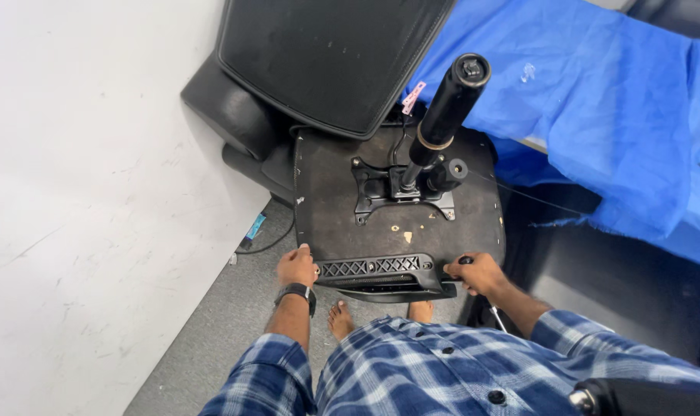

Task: The person assembles a chair by attaching a footrest to the base using a screwdriver and screws. They align the footrest, insert screws, and tighten them to secure the part to the chair base.

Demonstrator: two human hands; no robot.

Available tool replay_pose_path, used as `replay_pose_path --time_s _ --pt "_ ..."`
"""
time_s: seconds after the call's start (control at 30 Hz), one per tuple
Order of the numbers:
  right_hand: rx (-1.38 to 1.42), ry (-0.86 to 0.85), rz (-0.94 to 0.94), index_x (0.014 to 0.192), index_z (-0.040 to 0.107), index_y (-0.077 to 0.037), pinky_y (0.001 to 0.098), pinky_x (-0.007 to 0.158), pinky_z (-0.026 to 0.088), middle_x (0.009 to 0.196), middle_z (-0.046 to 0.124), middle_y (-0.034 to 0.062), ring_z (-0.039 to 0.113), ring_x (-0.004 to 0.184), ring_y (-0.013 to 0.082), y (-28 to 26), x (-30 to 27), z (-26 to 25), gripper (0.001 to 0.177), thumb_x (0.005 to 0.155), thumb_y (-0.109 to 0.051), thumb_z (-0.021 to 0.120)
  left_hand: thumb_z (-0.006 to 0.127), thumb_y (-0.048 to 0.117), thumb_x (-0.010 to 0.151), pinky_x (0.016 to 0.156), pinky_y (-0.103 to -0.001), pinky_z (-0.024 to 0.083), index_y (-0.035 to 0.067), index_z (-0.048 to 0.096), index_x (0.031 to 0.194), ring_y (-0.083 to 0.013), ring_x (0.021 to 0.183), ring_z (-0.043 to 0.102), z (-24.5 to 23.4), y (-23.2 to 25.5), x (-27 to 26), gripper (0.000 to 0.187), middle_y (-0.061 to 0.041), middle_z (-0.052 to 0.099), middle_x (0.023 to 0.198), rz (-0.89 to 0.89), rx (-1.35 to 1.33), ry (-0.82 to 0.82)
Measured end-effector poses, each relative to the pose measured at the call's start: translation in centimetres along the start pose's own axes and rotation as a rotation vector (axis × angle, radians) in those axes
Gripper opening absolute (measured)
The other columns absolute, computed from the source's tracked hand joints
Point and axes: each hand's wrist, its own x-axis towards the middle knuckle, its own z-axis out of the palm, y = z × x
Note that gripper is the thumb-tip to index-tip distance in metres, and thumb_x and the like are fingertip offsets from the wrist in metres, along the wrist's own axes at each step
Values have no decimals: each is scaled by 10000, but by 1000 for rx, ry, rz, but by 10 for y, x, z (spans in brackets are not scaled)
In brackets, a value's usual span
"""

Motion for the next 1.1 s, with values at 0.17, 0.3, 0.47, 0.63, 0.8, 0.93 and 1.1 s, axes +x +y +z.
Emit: replay_pose_path --time_s 0.17,0.3,0.47,0.63,0.8,0.93,1.1 --pt "-41 -110 -13 919 771 15 295 437 442 758 694 64 559 566 150 -17 17 -18 219 827 -180 809 699 337 943 681 -395 597 52 697 1196 -234 805 722 39 14 -23 381 -105 747 1033 -66 -57 14" --pt "-52 -150 -51 949 785 -44 286 448 446 787 722 57 567 575 140 -35 24 -35 166 820 -144 755 692 345 938 686 -412 586 63 695 1210 -249 824 714 63 3 -41 392 -107 743 1049 -150 -143 0" --pt "1 -114 -67 948 776 -29 272 451 444 748 686 52 552 566 133 -51 23 -62 206 848 -209 771 674 388 944 722 -407 584 74 664 1246 -252 886 709 90 -30 -71 436 -110 748 1092 -203 0 -218" --pt "121 58 -44 891 721 2 284 441 433 697 608 56 539 558 140 -42 -5 -76 268 876 -255 796 658 416 950 711 -382 581 72 690 1229 -234 876 722 129 -42 -91 444 -98 758 1082 -231 216 -492" --pt "217 167 -22 839 686 -33 276 456 437 686 608 55 537 565 133 -30 -49 -75 251 889 -260 780 677 421 949 661 -346 540 87 701 1217 -180 798 656 170 -22 -109 429 -72 737 1029 -187 250 -725" --pt "332 321 -56 835 683 -38 283 465 446 697 610 42 547 576 129 -22 -73 -84 241 892 -256 770 659 434 944 669 -333 535 125 676 1240 -157 787 655 202 -4 -127 428 -36 743 1028 -158 316 -842" --pt "449 434 -105 838 674 -49 287 473 438 719 613 42 542 575 131 -21 -88 -108 237 891 -258 774 645 446 944 684 -335 541 136 665 1254 -165 818 680 236 19 -157 439 -30 747 1046 -86 383 -943"
